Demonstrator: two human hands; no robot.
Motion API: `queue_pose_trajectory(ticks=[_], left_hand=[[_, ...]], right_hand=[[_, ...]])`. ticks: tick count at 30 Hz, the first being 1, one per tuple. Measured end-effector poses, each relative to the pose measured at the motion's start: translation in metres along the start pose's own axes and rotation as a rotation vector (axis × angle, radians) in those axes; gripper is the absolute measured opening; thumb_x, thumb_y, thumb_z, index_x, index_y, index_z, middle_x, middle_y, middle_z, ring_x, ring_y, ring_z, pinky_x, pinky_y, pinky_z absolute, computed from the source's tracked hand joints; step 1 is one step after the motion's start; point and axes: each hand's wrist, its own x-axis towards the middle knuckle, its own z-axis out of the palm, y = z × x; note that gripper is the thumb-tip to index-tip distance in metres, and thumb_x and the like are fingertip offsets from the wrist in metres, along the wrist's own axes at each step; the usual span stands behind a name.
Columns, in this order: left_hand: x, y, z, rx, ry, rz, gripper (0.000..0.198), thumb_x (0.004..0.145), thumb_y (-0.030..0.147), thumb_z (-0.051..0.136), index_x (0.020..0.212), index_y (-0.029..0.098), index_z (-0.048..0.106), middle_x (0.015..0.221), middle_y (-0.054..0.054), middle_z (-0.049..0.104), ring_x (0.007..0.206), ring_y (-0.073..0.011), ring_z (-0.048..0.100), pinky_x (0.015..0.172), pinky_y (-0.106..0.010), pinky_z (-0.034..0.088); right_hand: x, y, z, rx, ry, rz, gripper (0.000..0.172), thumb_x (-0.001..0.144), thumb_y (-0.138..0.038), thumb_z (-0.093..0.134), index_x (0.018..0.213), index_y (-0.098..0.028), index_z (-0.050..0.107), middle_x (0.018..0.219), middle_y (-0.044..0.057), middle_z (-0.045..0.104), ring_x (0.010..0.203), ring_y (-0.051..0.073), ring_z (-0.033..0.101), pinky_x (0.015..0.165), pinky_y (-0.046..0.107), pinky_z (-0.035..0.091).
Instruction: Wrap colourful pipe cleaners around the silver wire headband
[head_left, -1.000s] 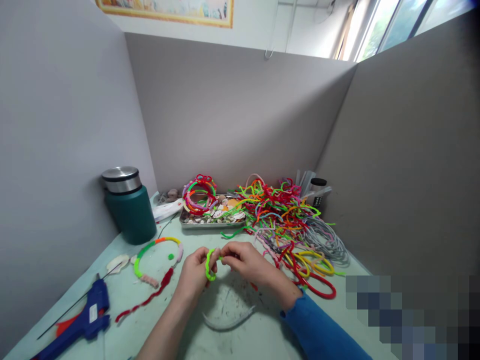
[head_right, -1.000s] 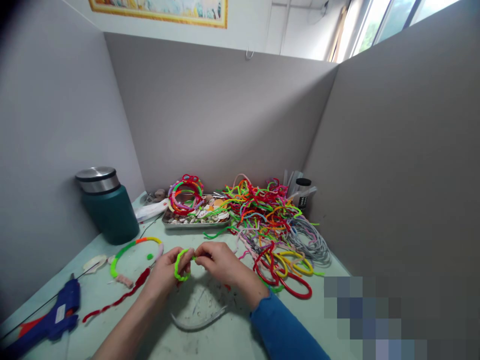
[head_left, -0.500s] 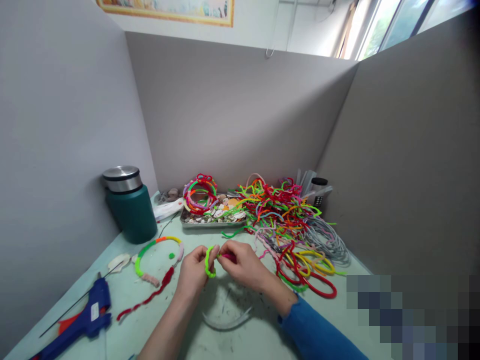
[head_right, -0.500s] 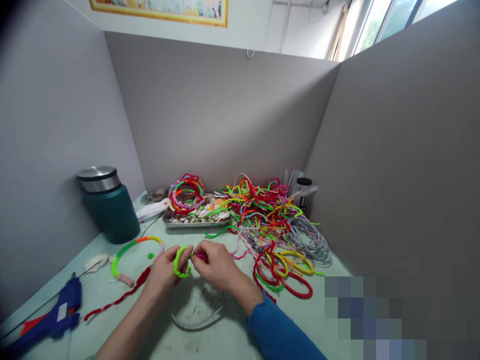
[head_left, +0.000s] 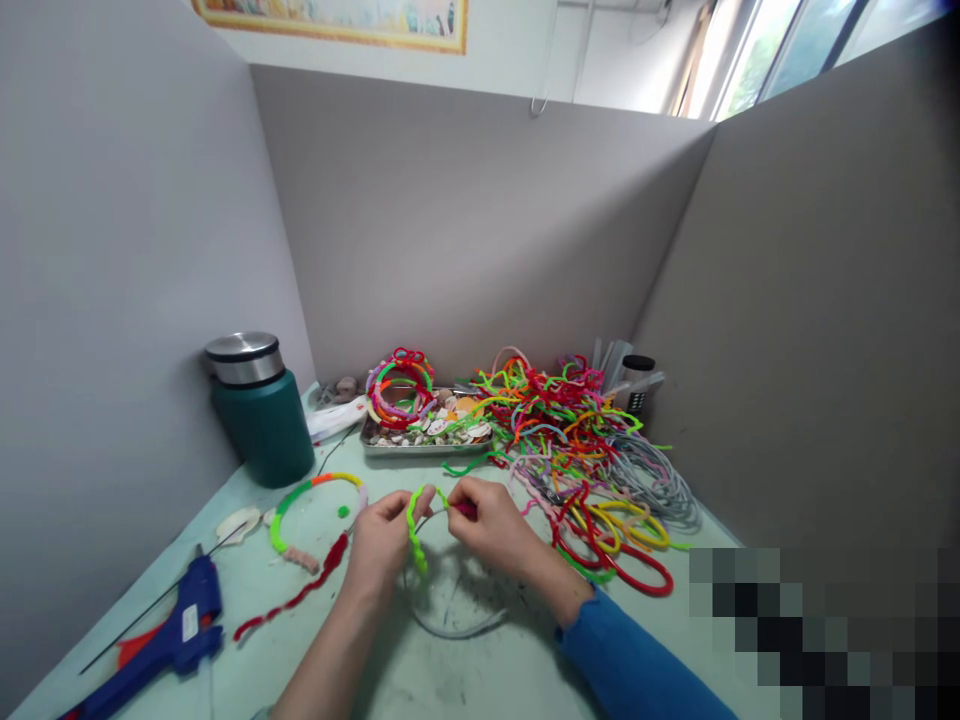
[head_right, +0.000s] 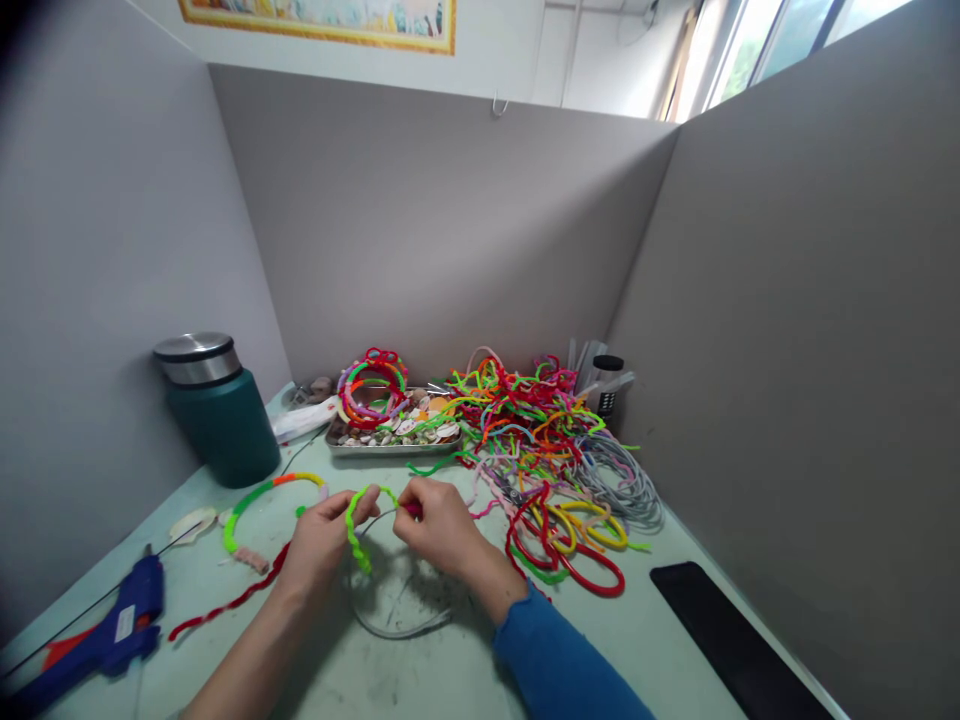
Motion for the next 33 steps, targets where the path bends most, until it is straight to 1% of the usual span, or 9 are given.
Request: queue_pose_trajectory(ticks=[5,8,10,13,17,24,26,30,33], left_hand=[[0.002,-0.001,-0.001,-0.256,-0.063,0.014,0.035,0.069,0.048,0.060,0.067,0.013,0.066,0.070,-0.005,0.064,0.067,-0.0148,0.052,0.069,-0.026,0.042],[0.001,0.000,0.000,-0.321,-0.081,-0.024,0.039,0.071,0.049,0.058,0.079,0.012,0.068,0.080,-0.010,0.067,0.074,-0.0185,0.056,0.075,-0.030,0.043],[0.000,0.001,-0.001,-0.345,-0.097,-0.033,0.043,0.073,0.051,0.055,0.080,0.011,0.068,0.083,-0.011,0.067,0.077,-0.0203,0.058,0.077,-0.032,0.043],[-0.001,0.002,-0.003,-0.326,-0.094,0.002,0.045,0.073,0.053,0.053,0.072,0.011,0.068,0.078,-0.011,0.067,0.074,-0.0195,0.057,0.076,-0.031,0.043],[-0.001,0.005,-0.004,-0.390,-0.071,0.026,0.044,0.073,0.052,0.054,0.061,0.012,0.066,0.065,-0.007,0.064,0.063,-0.0156,0.055,0.068,-0.028,0.043],[0.002,0.015,-0.011,-0.660,-0.168,-0.069,0.049,0.072,0.057,0.051,0.071,0.011,0.067,0.065,-0.006,0.065,0.055,-0.0126,0.054,0.061,-0.027,0.044],[0.005,0.012,-0.012,-0.600,-0.117,-0.100,0.041,0.069,0.053,0.057,0.066,0.012,0.064,0.059,-0.003,0.061,0.052,-0.0109,0.051,0.057,-0.025,0.043],[0.006,0.003,-0.003,-0.195,-0.013,-0.035,0.031,0.059,0.043,0.069,0.068,0.014,0.063,0.064,-0.001,0.061,0.059,-0.0119,0.053,0.057,-0.022,0.041],[0.003,0.000,0.004,-0.011,-0.077,0.001,0.032,0.058,0.043,0.069,0.069,0.014,0.062,0.058,0.000,0.058,0.051,-0.0109,0.050,0.049,-0.021,0.038]], right_hand=[[-0.001,-0.001,0.000,0.042,-0.037,-0.002,0.008,0.067,-0.009,0.049,0.065,-0.016,0.050,0.060,-0.004,0.049,0.055,0.008,0.042,0.052,0.019,0.028],[-0.001,-0.002,-0.002,0.048,-0.048,-0.005,0.007,0.068,-0.009,0.049,0.065,-0.016,0.050,0.060,-0.004,0.049,0.055,0.008,0.042,0.052,0.019,0.028],[-0.001,-0.002,-0.004,0.041,-0.042,-0.003,0.007,0.068,-0.010,0.048,0.066,-0.016,0.050,0.061,-0.004,0.049,0.056,0.008,0.042,0.051,0.019,0.028],[-0.001,-0.002,-0.004,0.028,-0.045,-0.008,0.007,0.068,-0.010,0.048,0.066,-0.016,0.051,0.061,-0.004,0.049,0.056,0.008,0.043,0.051,0.019,0.028],[-0.001,-0.001,-0.002,0.021,-0.062,-0.014,0.008,0.067,-0.009,0.049,0.066,-0.016,0.051,0.060,-0.004,0.049,0.055,0.008,0.043,0.052,0.018,0.029],[-0.002,0.000,-0.002,-0.005,-0.062,-0.026,0.007,0.067,-0.009,0.049,0.066,-0.016,0.051,0.060,-0.004,0.049,0.056,0.008,0.043,0.052,0.019,0.029],[-0.002,0.000,-0.002,-0.005,-0.062,-0.028,0.007,0.067,-0.009,0.049,0.066,-0.016,0.051,0.060,-0.004,0.049,0.056,0.008,0.043,0.052,0.019,0.029],[-0.002,0.000,-0.001,-0.001,-0.046,-0.035,0.008,0.068,-0.009,0.049,0.068,-0.016,0.051,0.061,-0.003,0.049,0.057,0.009,0.043,0.053,0.019,0.029],[-0.001,-0.002,-0.001,0.006,-0.040,-0.046,0.006,0.072,-0.011,0.049,0.069,-0.016,0.052,0.062,-0.003,0.050,0.058,0.009,0.044,0.053,0.020,0.029]])
